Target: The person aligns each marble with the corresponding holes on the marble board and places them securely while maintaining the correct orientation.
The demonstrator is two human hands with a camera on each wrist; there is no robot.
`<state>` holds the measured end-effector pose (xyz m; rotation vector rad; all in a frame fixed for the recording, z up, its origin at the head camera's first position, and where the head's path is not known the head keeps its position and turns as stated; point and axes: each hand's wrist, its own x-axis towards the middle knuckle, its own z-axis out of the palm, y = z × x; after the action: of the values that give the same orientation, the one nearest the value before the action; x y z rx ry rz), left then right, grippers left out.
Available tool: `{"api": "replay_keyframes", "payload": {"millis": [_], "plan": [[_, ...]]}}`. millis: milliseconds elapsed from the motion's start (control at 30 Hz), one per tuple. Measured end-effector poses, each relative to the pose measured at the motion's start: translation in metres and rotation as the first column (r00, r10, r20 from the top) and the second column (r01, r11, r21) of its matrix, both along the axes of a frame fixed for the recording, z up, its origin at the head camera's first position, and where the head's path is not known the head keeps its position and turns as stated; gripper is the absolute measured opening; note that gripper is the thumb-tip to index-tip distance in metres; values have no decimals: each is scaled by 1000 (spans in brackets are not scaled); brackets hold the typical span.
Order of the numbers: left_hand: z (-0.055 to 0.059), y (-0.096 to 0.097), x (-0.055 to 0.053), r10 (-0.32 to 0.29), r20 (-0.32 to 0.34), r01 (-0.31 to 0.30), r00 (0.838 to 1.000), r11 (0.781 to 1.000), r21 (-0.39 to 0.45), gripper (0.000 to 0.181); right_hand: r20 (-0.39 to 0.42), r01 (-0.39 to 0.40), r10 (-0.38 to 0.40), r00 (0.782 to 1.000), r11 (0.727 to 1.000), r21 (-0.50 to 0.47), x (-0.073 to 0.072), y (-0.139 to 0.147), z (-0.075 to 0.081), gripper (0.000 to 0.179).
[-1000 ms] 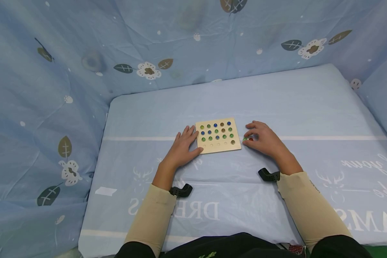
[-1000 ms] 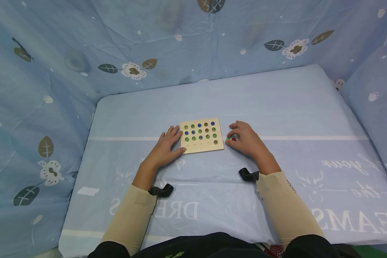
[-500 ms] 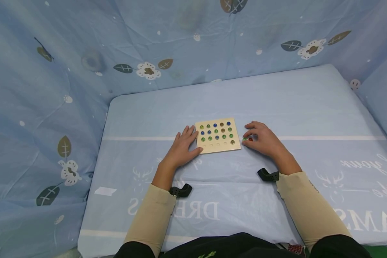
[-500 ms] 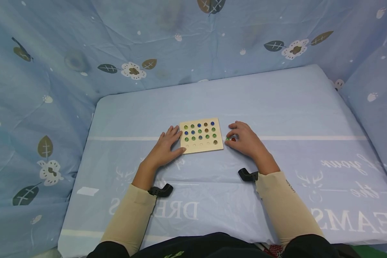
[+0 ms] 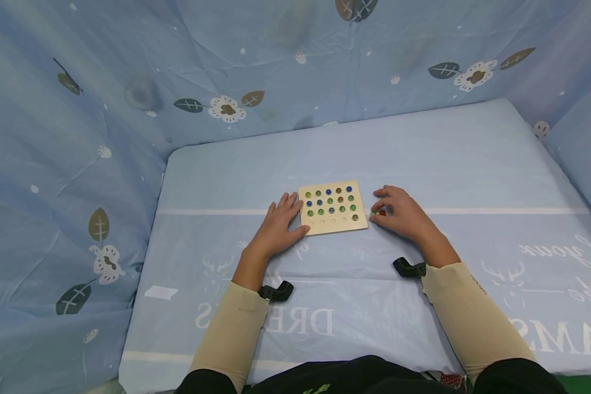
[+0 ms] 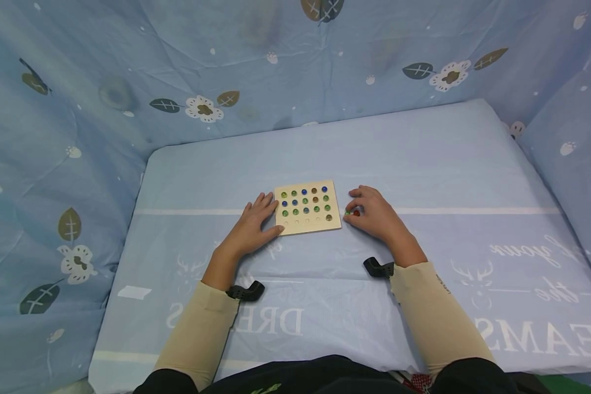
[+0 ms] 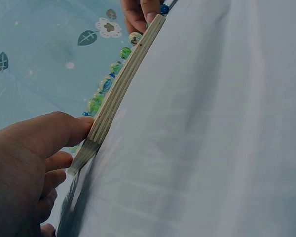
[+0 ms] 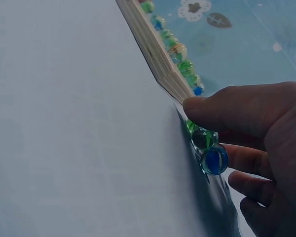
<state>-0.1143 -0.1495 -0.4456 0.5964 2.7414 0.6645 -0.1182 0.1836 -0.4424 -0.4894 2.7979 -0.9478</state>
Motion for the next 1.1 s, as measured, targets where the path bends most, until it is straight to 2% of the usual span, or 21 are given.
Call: {"api": "replay_keyframes", "payload": {"millis": [1100], "plan": [[-1, 1, 1, 6, -31, -6, 999, 1000, -2, 74, -39, 21, -21, 999, 1000, -7, 1, -2, -2, 16]]}}
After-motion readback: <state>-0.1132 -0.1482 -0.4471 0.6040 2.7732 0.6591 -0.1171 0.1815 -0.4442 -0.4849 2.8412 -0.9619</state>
